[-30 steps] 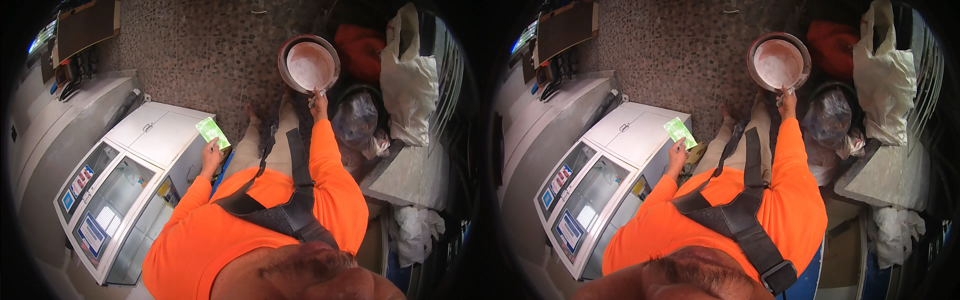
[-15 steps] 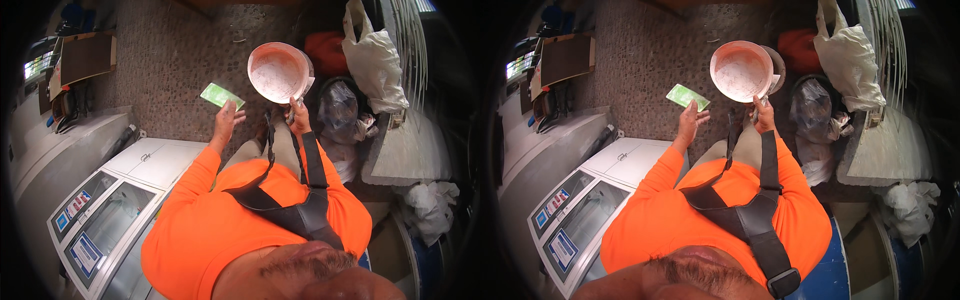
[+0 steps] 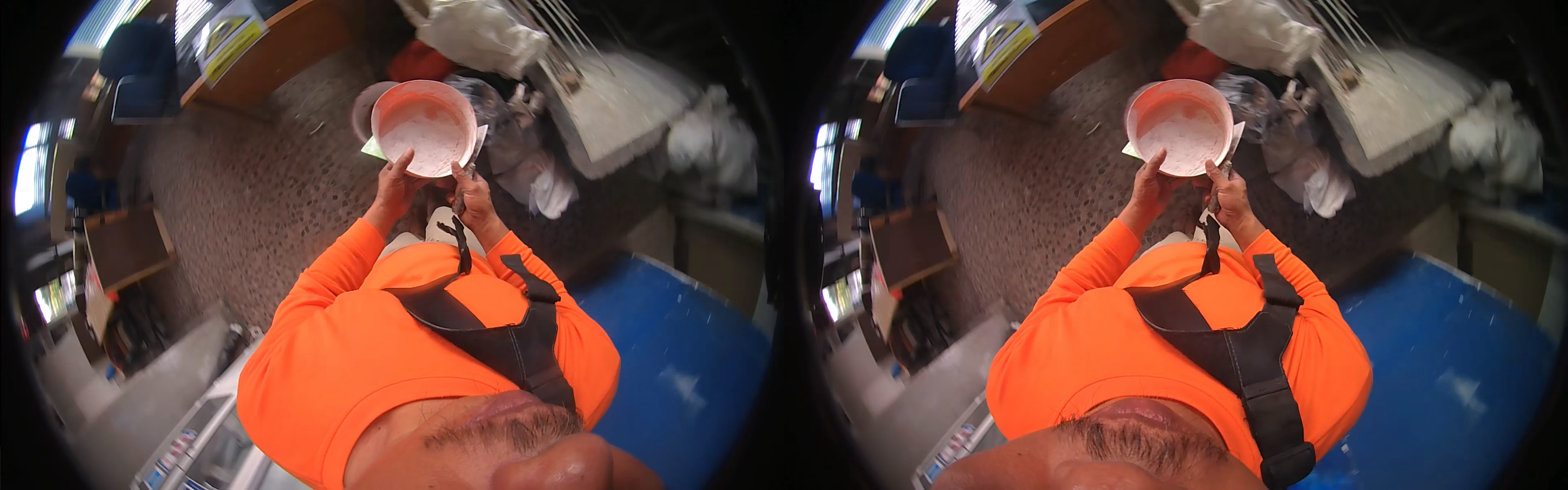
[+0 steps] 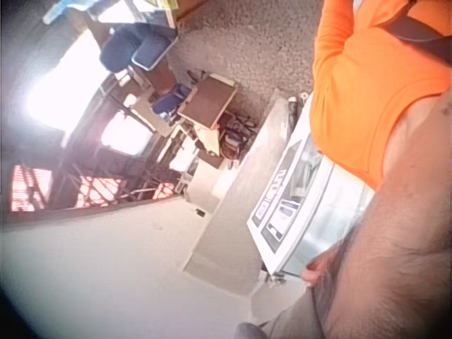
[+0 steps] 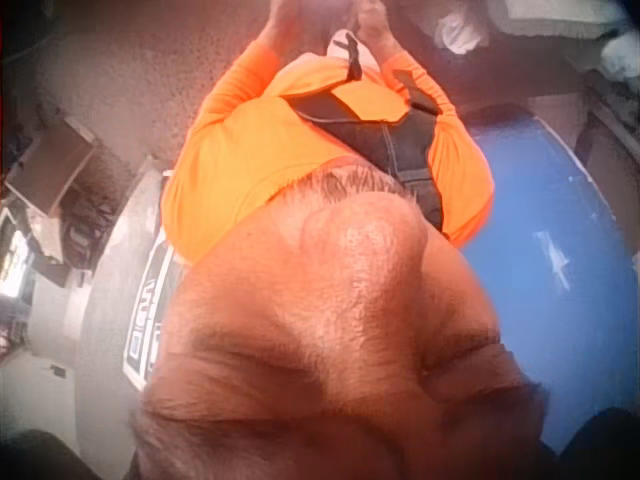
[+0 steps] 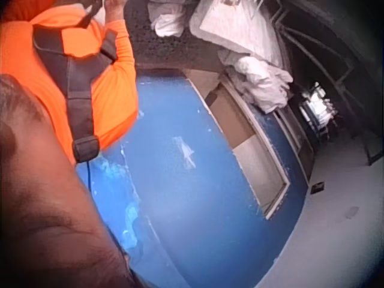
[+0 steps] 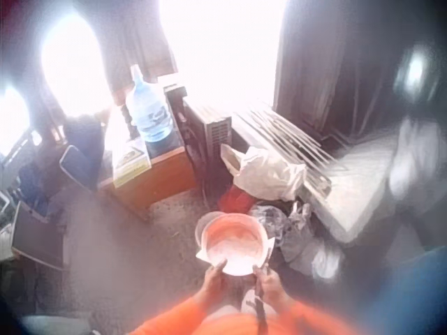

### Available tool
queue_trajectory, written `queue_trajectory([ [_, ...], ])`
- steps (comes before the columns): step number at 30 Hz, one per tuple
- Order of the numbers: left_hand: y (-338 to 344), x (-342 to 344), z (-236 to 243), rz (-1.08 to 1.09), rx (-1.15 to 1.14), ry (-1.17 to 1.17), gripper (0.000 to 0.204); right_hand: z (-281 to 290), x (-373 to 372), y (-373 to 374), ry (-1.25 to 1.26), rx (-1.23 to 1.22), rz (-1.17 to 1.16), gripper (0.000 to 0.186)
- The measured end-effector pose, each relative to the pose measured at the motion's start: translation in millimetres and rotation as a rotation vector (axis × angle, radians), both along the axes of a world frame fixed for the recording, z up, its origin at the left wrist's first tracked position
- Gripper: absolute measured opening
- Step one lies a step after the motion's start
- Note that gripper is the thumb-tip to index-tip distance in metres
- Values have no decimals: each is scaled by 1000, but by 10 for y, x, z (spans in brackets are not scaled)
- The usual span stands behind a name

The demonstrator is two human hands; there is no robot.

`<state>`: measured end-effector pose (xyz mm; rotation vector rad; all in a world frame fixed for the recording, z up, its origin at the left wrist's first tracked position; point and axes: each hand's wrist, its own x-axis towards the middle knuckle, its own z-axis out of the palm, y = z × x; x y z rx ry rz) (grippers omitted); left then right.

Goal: The person walks into a cluttered room and picks up a small white container. Using a small tool, they scrape the inside of the container to remove residue, then walk back out of the room.

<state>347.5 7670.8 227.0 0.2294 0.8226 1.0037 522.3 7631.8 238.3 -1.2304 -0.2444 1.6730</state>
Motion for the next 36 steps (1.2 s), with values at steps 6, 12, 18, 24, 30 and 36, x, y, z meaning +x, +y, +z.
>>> queue_trajectory([
  [6, -387, 723, 97, -245, -20, 84, 61, 46, 745, -845, -411, 2, -168, 40],
  [12, -689, 1911, 123, -578, 44, 106, 58, 301, 1727, -1623, -1070, 270, -457, 38],
  [18, -1045, 3243, -44, -792, 82, 20, 55, 476, 2822, -2200, -1274, 230, -321, 52],
  [24, -1338, 4533, -9, -930, 75, -25, 59, 521, 4231, -2508, -1261, 241, -339, 47],
  [30, -1520, 5719, 89, -946, 86, -143, 57, 758, 4877, -2640, -1466, 195, -377, 46],
  [36, -1589, 6619, -29, -923, -49, -207, 43, 810, 5342, -2786, -1423, 62, -310, 47],
])
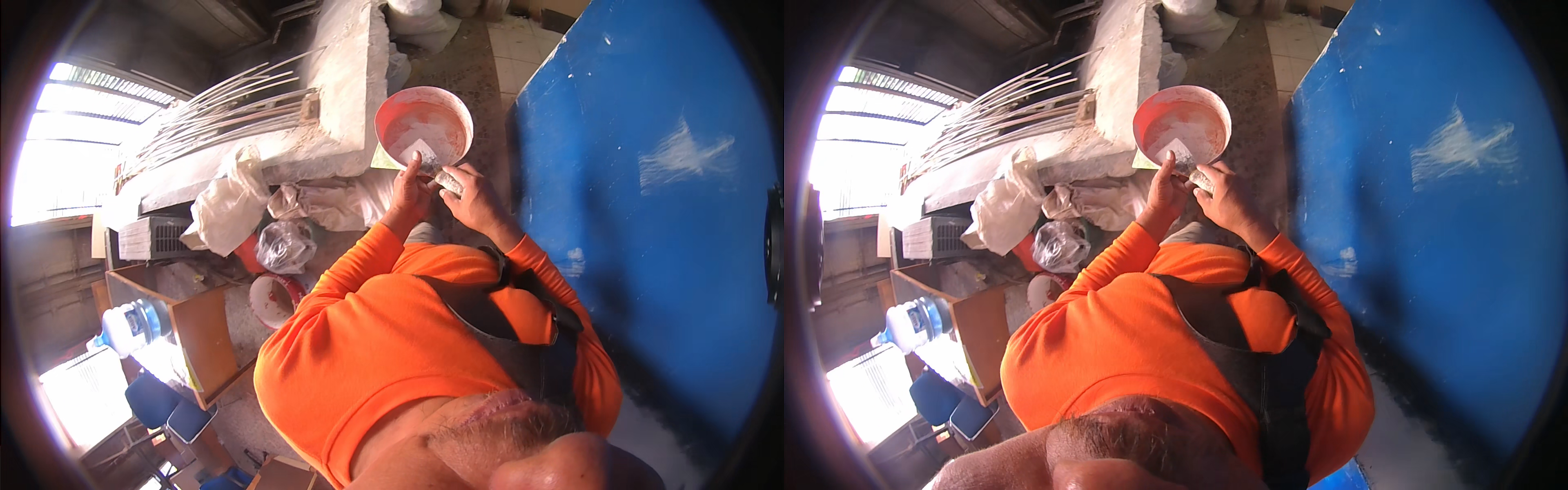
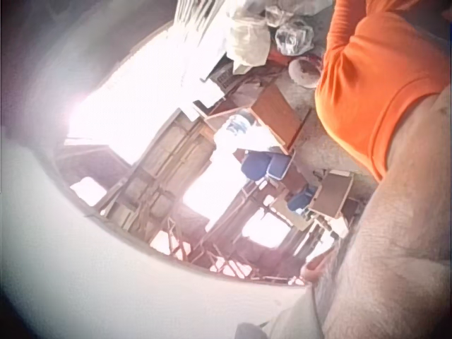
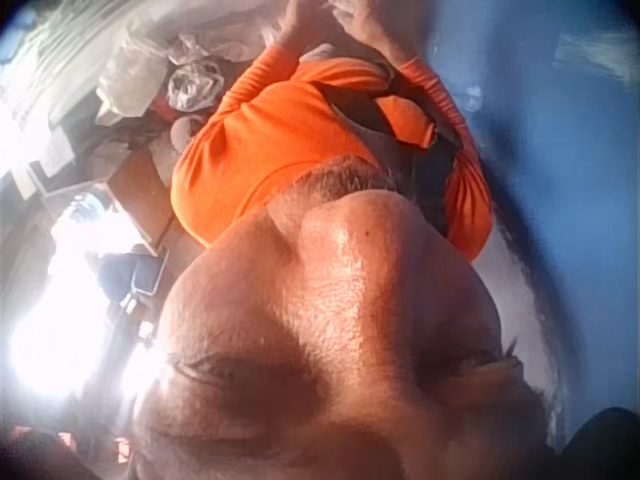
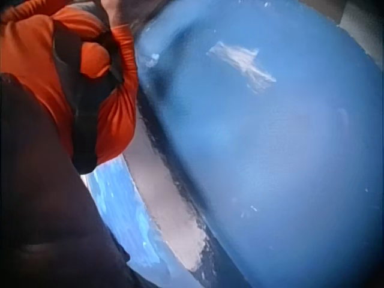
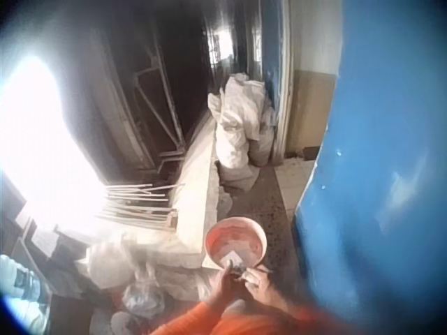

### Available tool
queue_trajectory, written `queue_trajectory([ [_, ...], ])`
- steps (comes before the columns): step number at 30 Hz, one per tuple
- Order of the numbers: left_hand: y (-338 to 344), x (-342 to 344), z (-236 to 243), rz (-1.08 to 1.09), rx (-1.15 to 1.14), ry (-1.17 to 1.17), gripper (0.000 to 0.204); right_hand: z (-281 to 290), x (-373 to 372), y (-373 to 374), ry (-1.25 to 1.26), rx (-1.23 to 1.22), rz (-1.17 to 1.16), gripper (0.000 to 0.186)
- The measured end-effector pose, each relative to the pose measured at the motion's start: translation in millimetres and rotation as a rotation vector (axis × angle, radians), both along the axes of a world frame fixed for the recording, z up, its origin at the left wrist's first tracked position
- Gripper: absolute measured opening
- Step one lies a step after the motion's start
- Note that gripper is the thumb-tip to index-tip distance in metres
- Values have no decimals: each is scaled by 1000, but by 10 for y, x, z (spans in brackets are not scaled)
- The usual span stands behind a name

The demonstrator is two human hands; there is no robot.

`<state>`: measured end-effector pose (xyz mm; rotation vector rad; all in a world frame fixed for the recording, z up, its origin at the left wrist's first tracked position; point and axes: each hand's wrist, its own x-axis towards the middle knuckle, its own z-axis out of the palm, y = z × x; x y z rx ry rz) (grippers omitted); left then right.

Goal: The person walks into a cluttered room and picks up a small white container. Using a small tool, they scrape the inside of the container to remove residue, then walk back out of the room.

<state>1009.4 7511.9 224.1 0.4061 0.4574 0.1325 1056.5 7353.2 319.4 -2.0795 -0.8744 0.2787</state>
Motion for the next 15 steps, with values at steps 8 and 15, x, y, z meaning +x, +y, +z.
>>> queue_trajectory([
  [8, 223, 1205, -26, -18, -11, -54, 55, 63, 1062, 230, -57, 11, 56, 54],
  [15, 653, 2087, -150, -39, 62, -41, 42, -78, 1928, 489, 128, 127, 67, 63],
])
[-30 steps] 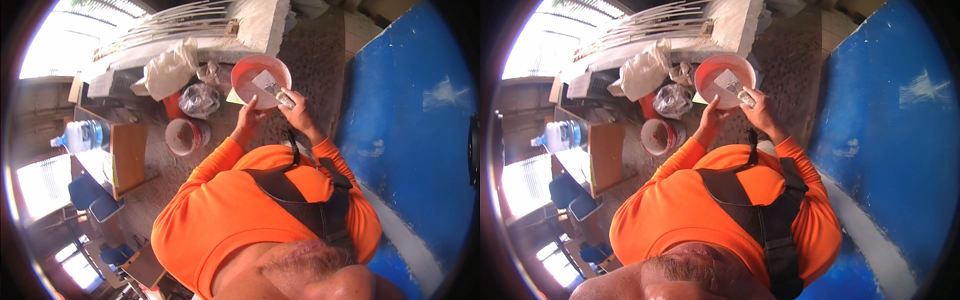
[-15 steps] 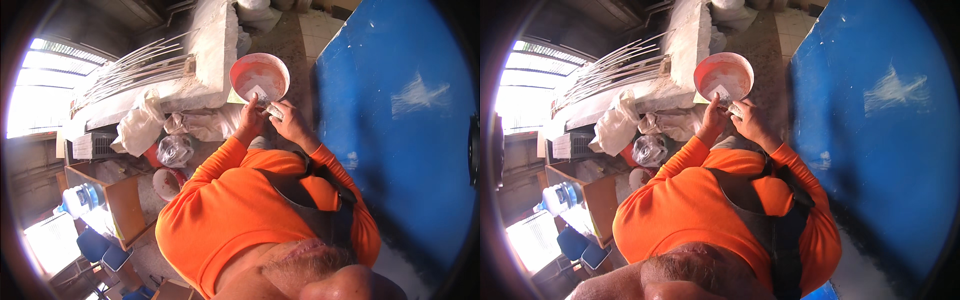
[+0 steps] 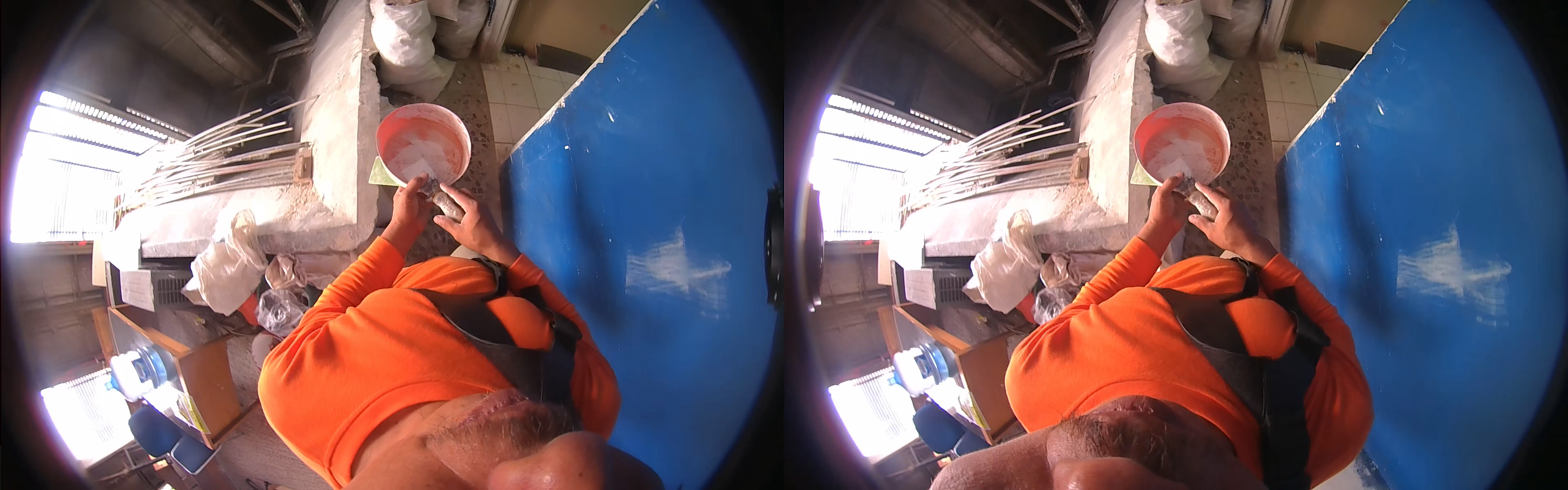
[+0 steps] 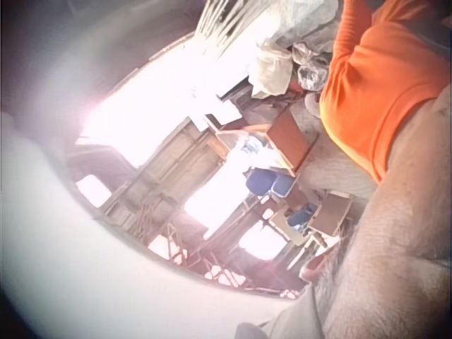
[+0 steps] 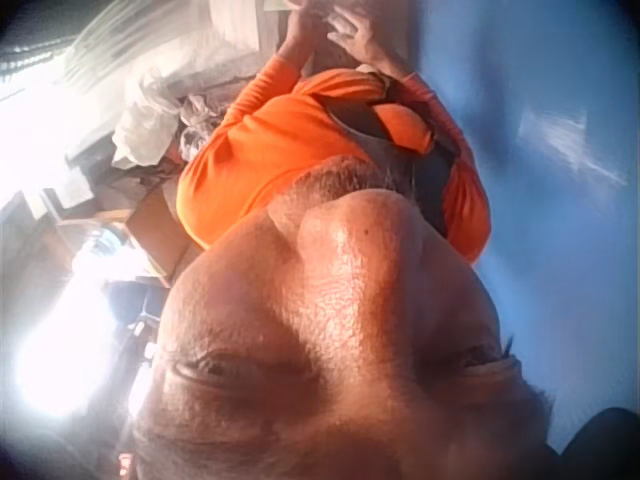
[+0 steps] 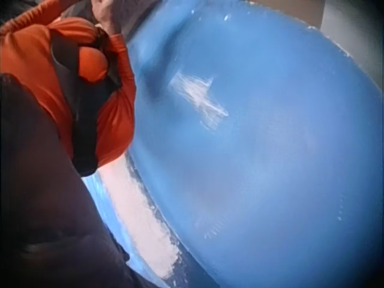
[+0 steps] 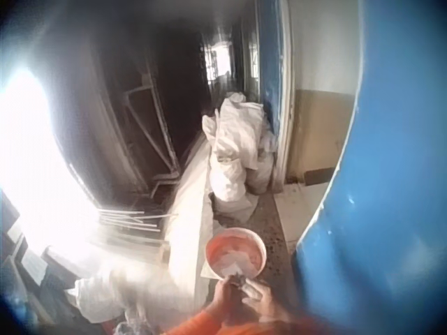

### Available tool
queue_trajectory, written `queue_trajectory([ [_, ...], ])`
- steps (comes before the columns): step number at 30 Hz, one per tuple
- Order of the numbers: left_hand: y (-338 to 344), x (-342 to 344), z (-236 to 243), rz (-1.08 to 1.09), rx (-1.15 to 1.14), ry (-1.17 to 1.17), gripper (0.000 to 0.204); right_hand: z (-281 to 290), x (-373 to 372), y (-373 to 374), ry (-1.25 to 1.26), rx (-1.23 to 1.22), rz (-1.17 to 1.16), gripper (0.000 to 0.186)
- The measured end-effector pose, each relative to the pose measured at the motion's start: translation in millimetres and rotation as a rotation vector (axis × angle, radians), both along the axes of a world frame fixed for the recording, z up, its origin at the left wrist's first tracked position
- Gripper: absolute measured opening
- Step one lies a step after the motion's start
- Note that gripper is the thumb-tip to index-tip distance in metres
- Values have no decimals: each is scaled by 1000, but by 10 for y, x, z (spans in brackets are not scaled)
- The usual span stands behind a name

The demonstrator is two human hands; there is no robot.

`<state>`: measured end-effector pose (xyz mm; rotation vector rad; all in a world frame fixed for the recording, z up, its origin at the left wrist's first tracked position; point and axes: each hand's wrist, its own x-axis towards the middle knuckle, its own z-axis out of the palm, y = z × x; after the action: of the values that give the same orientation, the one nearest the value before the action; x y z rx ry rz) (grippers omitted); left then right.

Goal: The person walks into a cluttered room and picks up a small white container. Using a small tool, they scrape the inside of the container to remove residue, then walk back out of the room.

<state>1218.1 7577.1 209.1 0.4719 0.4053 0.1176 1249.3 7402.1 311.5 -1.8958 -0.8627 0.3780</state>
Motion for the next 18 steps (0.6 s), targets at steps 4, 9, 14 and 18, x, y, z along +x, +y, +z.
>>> queue_trajectory([
  [4, 23, 653, 54, -12, 17, 22, 42, -287, 699, -12, 78, 118, 2, 68],
  [9, 31, 1648, 153, -48, 67, 65, 41, -363, 1778, -107, 424, 162, 25, 67],
  [14, 20, 2695, 120, -119, 50, -32, 40, -338, 2877, -220, 291, 158, 62, 66],
  [18, -51, 3463, 246, -218, 113, -18, 38, -156, 3594, -389, 429, 139, 34, 65],
])
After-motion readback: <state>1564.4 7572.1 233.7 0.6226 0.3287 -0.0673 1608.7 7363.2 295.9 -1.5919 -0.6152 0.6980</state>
